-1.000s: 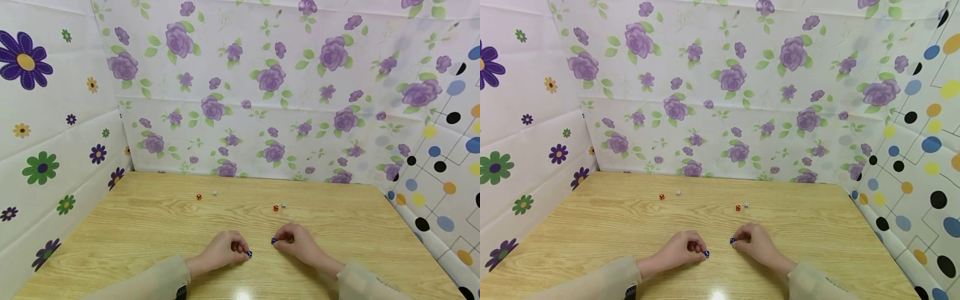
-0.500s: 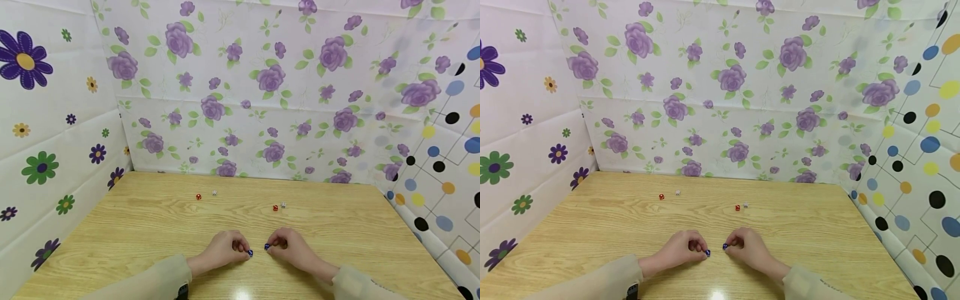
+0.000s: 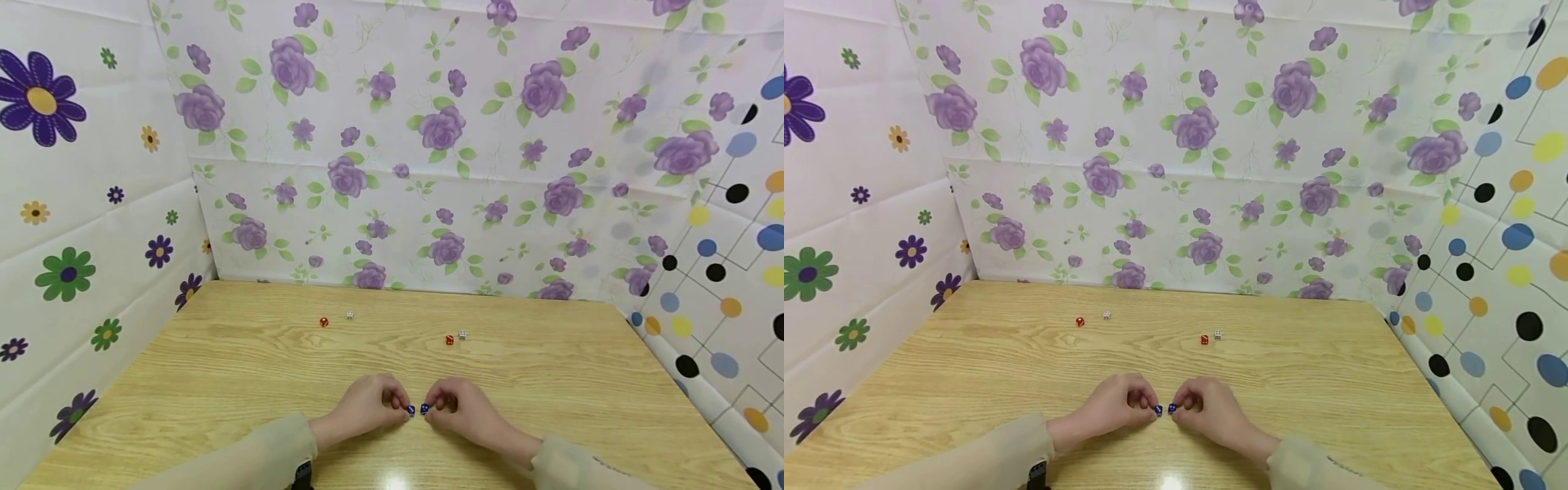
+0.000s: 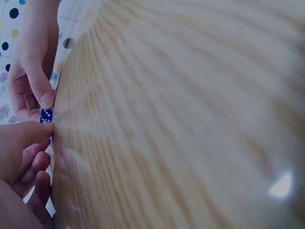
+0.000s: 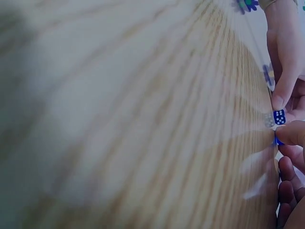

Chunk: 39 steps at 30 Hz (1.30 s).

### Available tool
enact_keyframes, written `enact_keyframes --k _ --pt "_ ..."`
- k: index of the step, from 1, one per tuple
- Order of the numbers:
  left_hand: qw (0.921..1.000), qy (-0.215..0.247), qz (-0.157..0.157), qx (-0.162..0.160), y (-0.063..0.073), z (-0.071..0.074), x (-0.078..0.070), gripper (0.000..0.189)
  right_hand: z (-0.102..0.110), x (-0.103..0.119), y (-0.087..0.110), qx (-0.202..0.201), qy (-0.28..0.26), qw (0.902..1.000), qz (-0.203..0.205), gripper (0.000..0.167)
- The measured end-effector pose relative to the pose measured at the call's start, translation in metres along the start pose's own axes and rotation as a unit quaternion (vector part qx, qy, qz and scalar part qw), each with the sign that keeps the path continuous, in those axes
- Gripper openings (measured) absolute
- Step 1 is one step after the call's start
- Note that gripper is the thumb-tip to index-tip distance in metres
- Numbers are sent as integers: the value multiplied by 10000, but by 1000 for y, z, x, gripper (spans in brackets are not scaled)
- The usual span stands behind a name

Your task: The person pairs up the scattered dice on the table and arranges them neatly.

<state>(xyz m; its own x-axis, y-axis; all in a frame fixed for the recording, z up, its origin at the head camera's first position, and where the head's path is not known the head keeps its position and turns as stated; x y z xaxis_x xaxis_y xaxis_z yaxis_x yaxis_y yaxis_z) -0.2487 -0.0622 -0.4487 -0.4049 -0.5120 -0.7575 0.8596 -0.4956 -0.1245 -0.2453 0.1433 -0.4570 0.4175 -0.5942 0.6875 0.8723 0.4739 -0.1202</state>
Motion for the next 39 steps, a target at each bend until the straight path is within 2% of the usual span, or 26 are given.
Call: enact_keyframes --k 11,39 --pt "9998 -137 -73 -160 -1 -2 1 9 -3 3 -2 -4 83 10000 -18 9" --pt "9992 -318 -28 -243 -2 -4 1 9 -4 5 -2 -90 128 9998 -78 9"
Point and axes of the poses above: each hand's wrist, its own y-axis away from the middle knuckle, its own z-axis out of the back of the hand, x = y × z, the point moved 3 cm from there along -y, towards the middle knuckle, and after that the axes turned 3 degrees about y, right-handed, at the moved point
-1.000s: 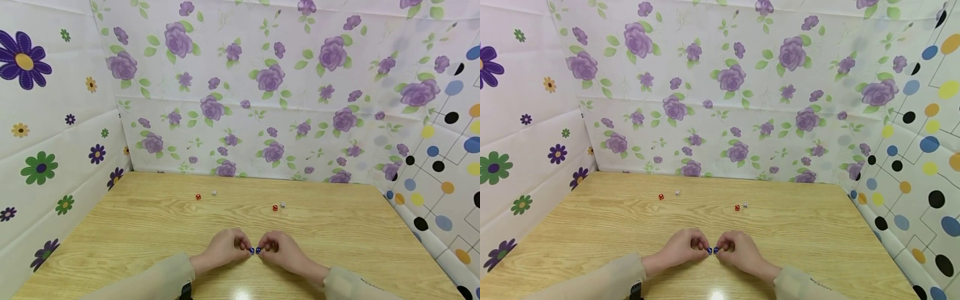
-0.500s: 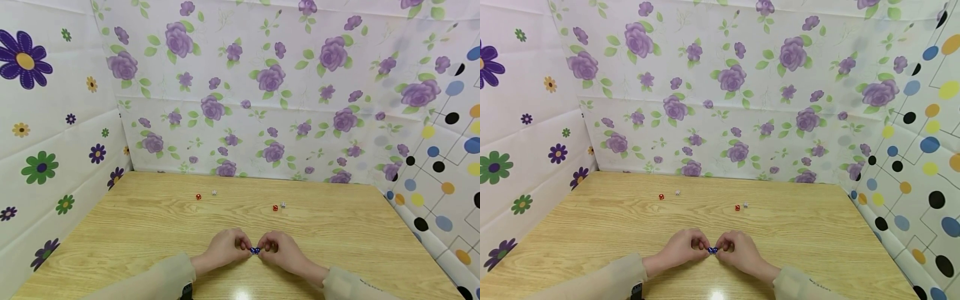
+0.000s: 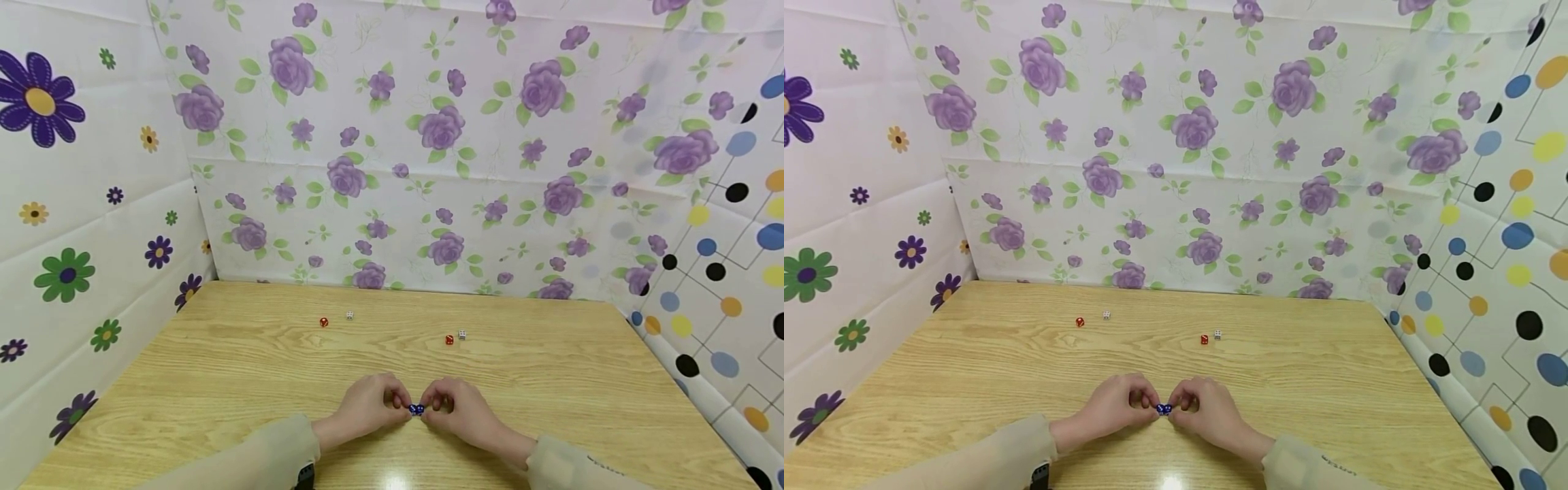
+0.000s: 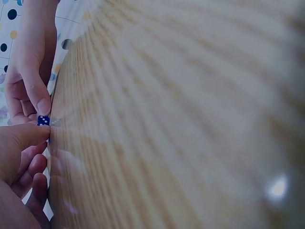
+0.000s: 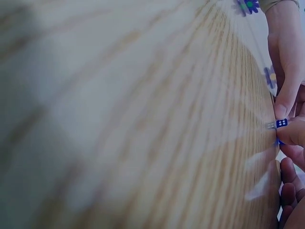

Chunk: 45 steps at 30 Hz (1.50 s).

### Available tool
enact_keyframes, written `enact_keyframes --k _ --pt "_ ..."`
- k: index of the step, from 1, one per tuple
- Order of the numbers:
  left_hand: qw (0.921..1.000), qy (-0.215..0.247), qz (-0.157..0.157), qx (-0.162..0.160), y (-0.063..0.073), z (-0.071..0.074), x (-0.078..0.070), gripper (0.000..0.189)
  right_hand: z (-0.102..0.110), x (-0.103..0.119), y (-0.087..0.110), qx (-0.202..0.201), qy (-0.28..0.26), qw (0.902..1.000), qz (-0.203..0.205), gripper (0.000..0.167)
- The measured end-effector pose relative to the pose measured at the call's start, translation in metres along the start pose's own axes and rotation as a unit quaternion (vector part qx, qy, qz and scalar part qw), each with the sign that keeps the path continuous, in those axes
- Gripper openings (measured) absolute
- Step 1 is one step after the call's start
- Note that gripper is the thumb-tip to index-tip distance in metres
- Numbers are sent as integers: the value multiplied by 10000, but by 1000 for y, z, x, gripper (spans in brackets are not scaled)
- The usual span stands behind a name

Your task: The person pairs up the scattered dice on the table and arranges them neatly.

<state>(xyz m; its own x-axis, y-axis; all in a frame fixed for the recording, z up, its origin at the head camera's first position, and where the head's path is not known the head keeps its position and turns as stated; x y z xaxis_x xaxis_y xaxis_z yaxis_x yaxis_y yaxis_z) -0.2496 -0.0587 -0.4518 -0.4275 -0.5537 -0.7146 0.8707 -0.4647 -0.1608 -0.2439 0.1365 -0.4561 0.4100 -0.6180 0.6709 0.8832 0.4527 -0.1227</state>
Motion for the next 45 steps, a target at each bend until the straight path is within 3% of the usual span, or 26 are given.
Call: enact_keyframes --k 45 --pt "10000 -65 -1 31 1 1 -4 8 0 -1 2 -40 86 10000 -1 10"
Point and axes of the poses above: each hand's wrist, its own y-axis away from the middle knuckle, its own z-axis out of the back of the hand, x = y × z, the point moved 3 cm from there along -y, towards the middle knuckle, and after that the axes turned 3 degrees about y, right-handed, at the moved point
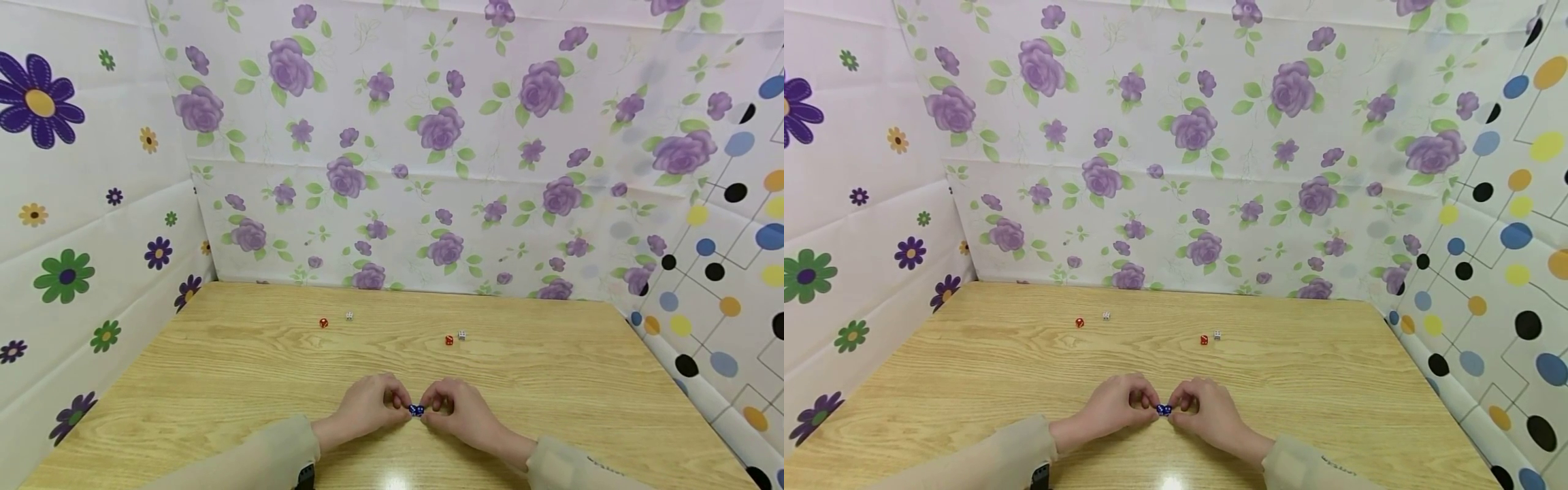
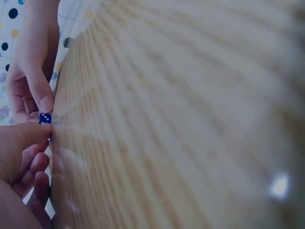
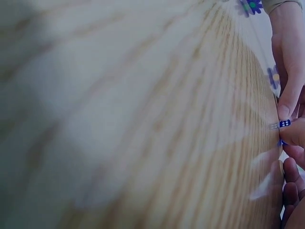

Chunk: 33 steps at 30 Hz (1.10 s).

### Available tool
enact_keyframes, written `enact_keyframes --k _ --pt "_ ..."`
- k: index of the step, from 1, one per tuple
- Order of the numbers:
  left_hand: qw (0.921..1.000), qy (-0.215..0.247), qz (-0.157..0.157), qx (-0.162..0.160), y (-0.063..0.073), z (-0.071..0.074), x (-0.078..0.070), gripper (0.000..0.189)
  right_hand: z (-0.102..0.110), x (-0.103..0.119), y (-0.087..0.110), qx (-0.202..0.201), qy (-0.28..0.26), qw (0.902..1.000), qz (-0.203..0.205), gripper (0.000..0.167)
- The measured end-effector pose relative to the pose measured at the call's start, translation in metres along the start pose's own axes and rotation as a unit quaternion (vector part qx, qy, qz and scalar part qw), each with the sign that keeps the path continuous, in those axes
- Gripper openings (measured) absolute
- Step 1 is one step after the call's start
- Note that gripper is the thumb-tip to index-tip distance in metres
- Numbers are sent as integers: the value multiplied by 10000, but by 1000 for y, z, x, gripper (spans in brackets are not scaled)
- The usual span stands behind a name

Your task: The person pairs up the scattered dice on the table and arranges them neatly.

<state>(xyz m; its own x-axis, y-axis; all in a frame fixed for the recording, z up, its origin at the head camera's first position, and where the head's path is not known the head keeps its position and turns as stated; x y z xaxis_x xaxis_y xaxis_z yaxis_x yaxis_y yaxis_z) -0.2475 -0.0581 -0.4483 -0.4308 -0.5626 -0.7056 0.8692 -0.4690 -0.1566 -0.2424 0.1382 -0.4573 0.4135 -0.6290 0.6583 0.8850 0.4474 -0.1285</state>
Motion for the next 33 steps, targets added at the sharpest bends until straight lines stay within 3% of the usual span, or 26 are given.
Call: enact_keyframes --k 12,21,26,33 --pt "10000 62 34 -7 0 0 3 8 1 -1 -2 186 -108 9998 -5 12" --pt "10000 30 36 0 0 -1 2 9 20 -5 -8 769 -223 9957 462 23" --pt "10000 -54 69 -5 0 0 2 10 39 -10 -22 905 10 9923 843 26" --pt "9999 -50 90 36 0 -1 2 10 66 -28 -44 497 802 9876 1255 25"
Point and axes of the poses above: each hand's wrist, its own y-axis away from the middle knuckle, its own z-axis out of the back of the hand, x = y × z, the point moved 3 cm from there along -y, towards the middle knuckle, and after that the axes turned 3 degrees about y, right-handed, at the moved point
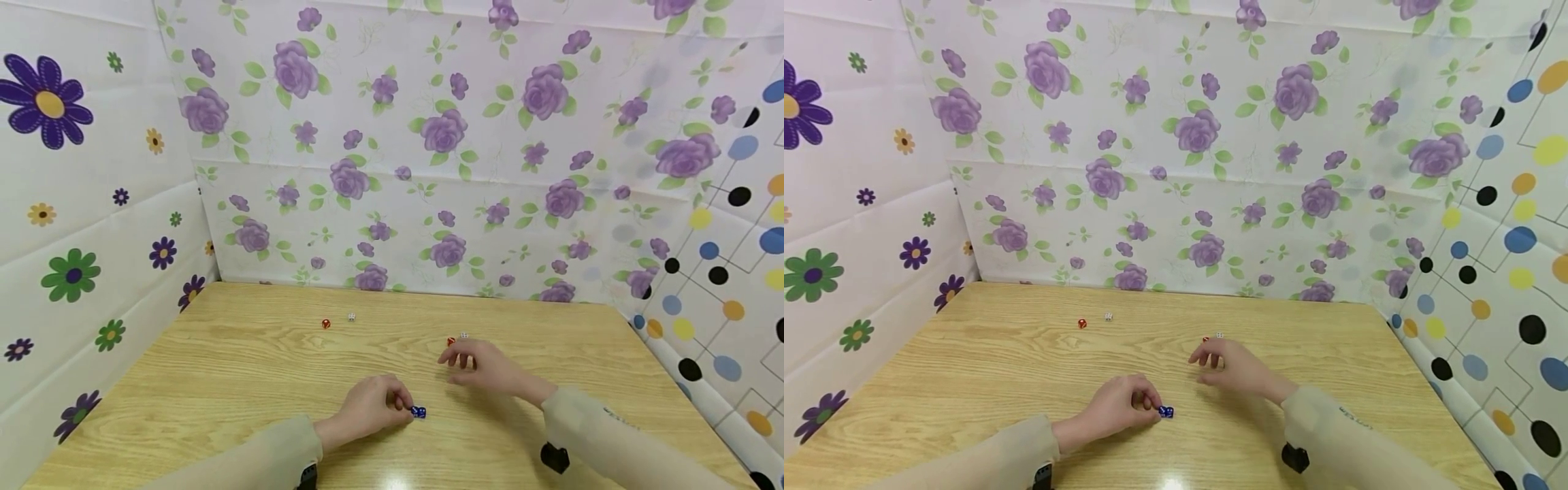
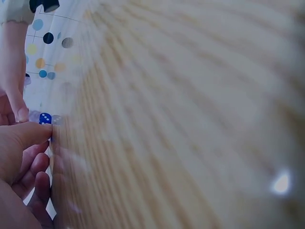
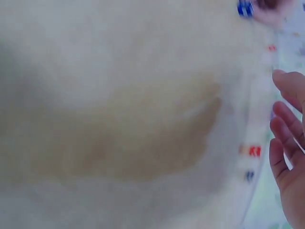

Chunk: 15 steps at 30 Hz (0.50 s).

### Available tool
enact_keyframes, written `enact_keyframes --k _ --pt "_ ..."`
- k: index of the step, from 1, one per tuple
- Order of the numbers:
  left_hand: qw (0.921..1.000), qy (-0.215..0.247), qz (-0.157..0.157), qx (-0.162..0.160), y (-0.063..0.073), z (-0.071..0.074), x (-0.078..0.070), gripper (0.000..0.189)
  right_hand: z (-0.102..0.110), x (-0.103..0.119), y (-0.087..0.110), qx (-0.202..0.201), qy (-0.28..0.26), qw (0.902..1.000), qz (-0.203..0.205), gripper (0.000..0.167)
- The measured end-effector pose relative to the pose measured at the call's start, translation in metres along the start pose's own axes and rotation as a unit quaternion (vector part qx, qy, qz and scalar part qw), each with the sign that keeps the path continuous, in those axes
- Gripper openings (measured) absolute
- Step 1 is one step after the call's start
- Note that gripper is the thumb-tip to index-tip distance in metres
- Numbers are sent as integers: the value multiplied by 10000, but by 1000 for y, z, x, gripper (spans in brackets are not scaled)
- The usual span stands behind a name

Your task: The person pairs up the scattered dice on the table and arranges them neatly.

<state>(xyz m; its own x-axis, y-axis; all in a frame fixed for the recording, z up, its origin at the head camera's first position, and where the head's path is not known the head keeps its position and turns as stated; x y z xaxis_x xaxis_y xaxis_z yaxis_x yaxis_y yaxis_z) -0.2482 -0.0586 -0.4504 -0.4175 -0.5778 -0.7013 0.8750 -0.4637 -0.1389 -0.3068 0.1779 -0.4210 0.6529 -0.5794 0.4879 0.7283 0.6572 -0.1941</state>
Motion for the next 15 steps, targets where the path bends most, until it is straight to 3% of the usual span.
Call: enact_keyframes --k 7,15 --pt "10000 13 36 26 -1 0 2 11 21 -30 -13 -391 452 9982 -106 29" --pt "10000 87 23 6 0 0 2 11 32 -55 -23 -588 574 9951 -556 37"
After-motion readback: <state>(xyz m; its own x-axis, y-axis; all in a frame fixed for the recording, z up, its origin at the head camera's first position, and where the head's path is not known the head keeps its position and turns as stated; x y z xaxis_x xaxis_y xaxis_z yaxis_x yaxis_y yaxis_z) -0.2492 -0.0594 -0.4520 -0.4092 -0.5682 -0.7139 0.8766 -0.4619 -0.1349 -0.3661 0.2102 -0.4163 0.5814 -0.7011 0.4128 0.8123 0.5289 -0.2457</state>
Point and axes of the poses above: each hand's wrist, its own y-axis away from the middle knuckle, its own z-axis out of the back of the hand, x = y × z, the point moved 3 cm from there along -y, towards the middle knuckle, and after that the axes turned 3 degrees about y, right-handed, at the moved point
